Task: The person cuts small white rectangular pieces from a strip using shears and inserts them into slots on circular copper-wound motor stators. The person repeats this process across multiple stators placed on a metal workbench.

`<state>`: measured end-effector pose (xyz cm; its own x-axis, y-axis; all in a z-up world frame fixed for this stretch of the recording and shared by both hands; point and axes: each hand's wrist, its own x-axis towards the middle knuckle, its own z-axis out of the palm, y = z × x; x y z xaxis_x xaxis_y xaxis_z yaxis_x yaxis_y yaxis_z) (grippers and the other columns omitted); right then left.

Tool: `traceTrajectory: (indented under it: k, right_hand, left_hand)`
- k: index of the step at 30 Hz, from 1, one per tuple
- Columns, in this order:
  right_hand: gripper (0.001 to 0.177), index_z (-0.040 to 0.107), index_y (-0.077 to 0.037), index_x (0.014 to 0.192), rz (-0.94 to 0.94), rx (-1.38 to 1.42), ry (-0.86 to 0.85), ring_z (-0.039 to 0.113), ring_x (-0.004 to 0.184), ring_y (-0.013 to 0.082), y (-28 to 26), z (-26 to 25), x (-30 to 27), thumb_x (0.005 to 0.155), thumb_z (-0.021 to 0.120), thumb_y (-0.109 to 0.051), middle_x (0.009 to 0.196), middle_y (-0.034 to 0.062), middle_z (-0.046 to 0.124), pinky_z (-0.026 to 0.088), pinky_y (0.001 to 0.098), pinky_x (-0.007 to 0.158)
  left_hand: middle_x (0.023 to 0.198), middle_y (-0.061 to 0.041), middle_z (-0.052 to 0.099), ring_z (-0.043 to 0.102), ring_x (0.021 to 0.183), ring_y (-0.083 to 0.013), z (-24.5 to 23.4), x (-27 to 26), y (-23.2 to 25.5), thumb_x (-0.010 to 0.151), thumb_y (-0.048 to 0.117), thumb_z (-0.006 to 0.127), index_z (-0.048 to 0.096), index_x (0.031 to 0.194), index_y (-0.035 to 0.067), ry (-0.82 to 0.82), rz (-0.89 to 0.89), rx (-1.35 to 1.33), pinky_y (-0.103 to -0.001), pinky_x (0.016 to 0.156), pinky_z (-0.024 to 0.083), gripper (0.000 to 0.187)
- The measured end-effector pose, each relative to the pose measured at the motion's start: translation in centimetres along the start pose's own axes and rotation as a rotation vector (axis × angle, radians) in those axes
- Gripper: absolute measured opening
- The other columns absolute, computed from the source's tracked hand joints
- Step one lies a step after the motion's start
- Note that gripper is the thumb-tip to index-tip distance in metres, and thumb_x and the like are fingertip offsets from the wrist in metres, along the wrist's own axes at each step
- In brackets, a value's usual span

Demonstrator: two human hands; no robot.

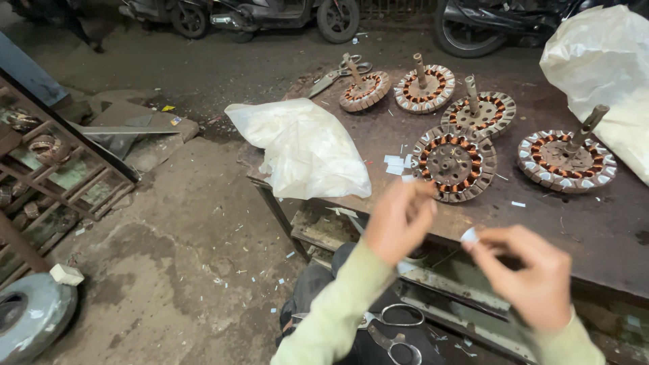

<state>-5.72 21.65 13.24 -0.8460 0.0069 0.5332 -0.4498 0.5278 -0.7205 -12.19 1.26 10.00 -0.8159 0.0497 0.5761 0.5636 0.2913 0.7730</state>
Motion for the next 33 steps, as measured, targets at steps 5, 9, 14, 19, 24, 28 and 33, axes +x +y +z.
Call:
traceTrajectory:
  k: [5,9,14,19,24,28,33]
  right_hand:
    - [0.017,0.072,0.003,0.104,0.130,0.297,0.009,0.069,0.079,0.0116,4.0,-0.6,4.0,0.090,0.078,-0.004,0.092,0.0081,0.073,0.056,0.0255,0.074]
    - [0.017,0.071,0.005,0.100,0.317,0.410,-0.049,0.070,0.074,0.0122,7.2,-0.2,3.9,0.086,0.078,-0.002,0.087,0.0102,0.075,0.058,0.0261,0.068]
    - [0.019,0.070,0.006,0.100,0.349,0.582,-0.093,0.068,0.075,0.0096,9.7,0.2,3.1,0.085,0.078,0.000,0.090,0.0083,0.073,0.057,0.0246,0.067]
    - [0.018,0.070,0.005,0.102,0.324,0.588,-0.073,0.066,0.074,0.0088,7.7,0.3,3.5,0.087,0.078,0.000,0.092,0.0072,0.073,0.056,0.0233,0.065]
    - [0.019,0.069,0.003,0.105,0.196,0.636,0.092,0.067,0.079,0.0075,4.8,1.0,3.2,0.089,0.078,-0.002,0.094,0.0055,0.072,0.056,0.0222,0.067]
    - [0.015,0.071,0.005,0.104,-0.017,0.366,0.229,0.066,0.084,0.0067,2.3,1.4,5.3,0.093,0.079,-0.001,0.099,0.0053,0.071,0.056,0.0214,0.074]
    - [0.015,0.071,0.006,0.104,-0.106,0.335,0.242,0.066,0.084,0.0075,-0.8,1.8,6.6,0.094,0.078,-0.002,0.100,0.0072,0.070,0.056,0.0236,0.075]
  left_hand:
    - [0.123,-0.019,0.064,0.059,0.115,-0.0355,0.6,8.6,-2.3,0.093,0.030,0.073,0.061,0.129,0.001,0.270,0.168,0.277,-0.044,0.101,0.047,0.048]
    - [0.116,-0.017,0.069,0.066,0.109,-0.0287,3.5,10.6,-5.7,0.084,0.038,0.083,0.061,0.125,0.000,0.131,-0.003,0.086,-0.040,0.097,0.051,0.060]
    - [0.106,-0.008,0.074,0.068,0.099,-0.0161,5.1,11.1,-8.1,0.077,0.027,0.090,0.066,0.116,0.001,-0.020,-0.125,-0.375,-0.032,0.091,0.056,0.053]
    - [0.100,-0.004,0.074,0.067,0.094,-0.0127,4.8,11.4,-5.8,0.076,0.019,0.092,0.068,0.112,0.004,-0.033,-0.048,-0.245,-0.029,0.087,0.055,0.046]
    - [0.099,-0.003,0.074,0.069,0.092,-0.0112,6.2,8.3,-1.9,0.077,0.016,0.091,0.065,0.109,0.004,0.083,-0.006,-0.128,-0.028,0.086,0.056,0.043]
    - [0.102,-0.005,0.071,0.068,0.096,-0.0130,6.1,5.8,0.2,0.080,0.009,0.086,0.064,0.112,0.005,0.161,0.045,-0.183,-0.029,0.087,0.056,0.039]
    - [0.105,-0.007,0.068,0.066,0.099,-0.0179,6.2,4.1,1.4,0.082,0.000,0.079,0.063,0.113,0.003,0.235,0.111,-0.107,-0.031,0.091,0.053,0.035]
